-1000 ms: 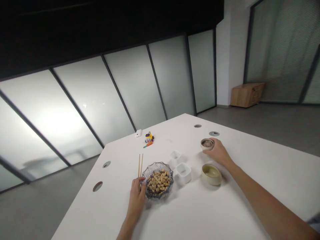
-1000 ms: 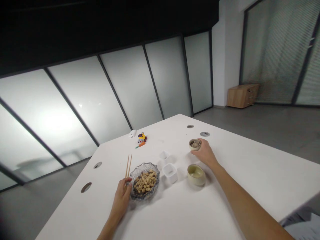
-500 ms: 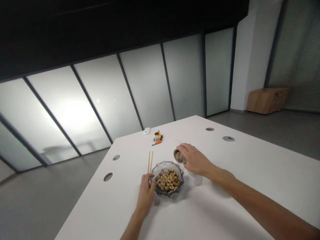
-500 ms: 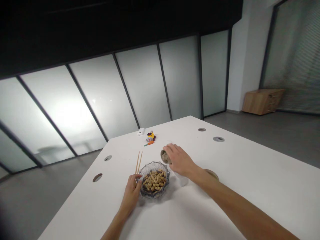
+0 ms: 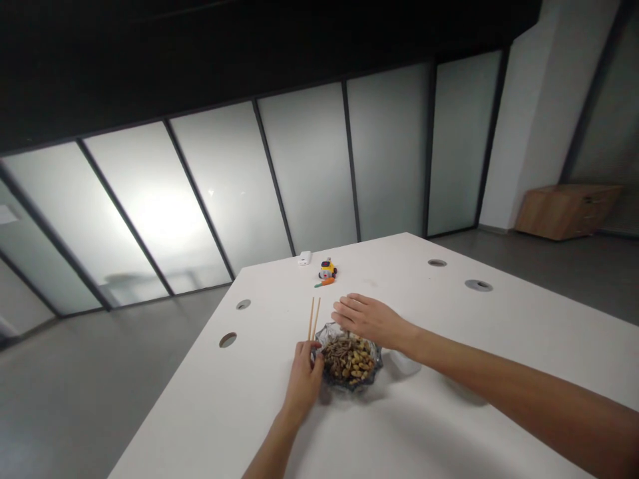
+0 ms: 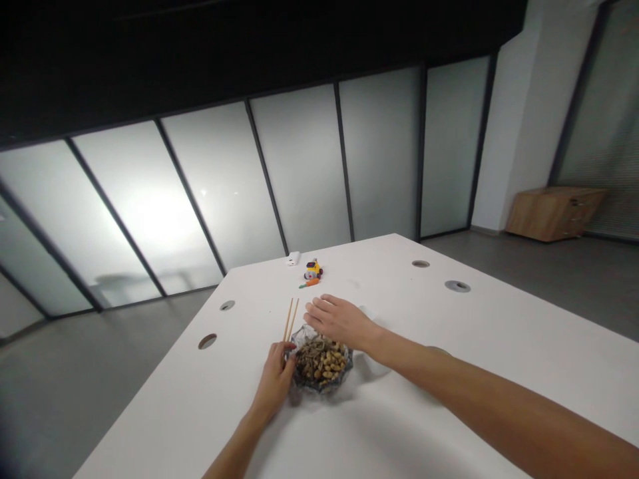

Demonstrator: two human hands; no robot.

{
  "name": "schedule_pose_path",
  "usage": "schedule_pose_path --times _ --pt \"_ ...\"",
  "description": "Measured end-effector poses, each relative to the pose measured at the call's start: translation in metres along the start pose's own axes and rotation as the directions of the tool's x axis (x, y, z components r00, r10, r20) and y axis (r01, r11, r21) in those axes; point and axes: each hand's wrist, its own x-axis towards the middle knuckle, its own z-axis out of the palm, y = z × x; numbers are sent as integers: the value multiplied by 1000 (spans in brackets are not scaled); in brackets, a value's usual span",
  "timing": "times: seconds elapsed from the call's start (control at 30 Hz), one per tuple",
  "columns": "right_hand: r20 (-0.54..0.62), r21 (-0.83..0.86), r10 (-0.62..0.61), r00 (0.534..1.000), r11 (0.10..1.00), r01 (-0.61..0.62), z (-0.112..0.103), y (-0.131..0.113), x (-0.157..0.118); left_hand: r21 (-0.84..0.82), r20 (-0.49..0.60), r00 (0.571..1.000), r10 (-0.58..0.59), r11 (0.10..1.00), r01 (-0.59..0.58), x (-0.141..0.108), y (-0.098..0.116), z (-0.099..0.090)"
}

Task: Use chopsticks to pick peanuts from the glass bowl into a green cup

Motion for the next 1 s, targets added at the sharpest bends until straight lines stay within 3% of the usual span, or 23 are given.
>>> schedule_pose_path --times 0.17,0.47,0.57,0.67,0.8,1.0 --pt "-24 93 58 998 994 -56 -3 -2 -4 -18 7 1000 -2 1000 2 0 0 1" --pt "-107 180 131 986 977 -110 14 -15 -10 -13 6 1000 -1 1000 2 0 -1 3" --pt "-122 206 216 969 960 -188 21 -21 -11 -10 10 1000 0 1000 0 0 -1 2" --pt "-177 325 421 890 878 -351 29 -29 -16 -9 13 1000 1 1000 -1 0 -1 1" --pt "-186 554 685 704 665 -500 32 -45 -30 -14 17 1000 -6 1000 6 1 -1 0" --pt "-76 707 820 568 445 -549 26 -55 -44 -18 14 1000 -17 1000 17 0 -2 0"
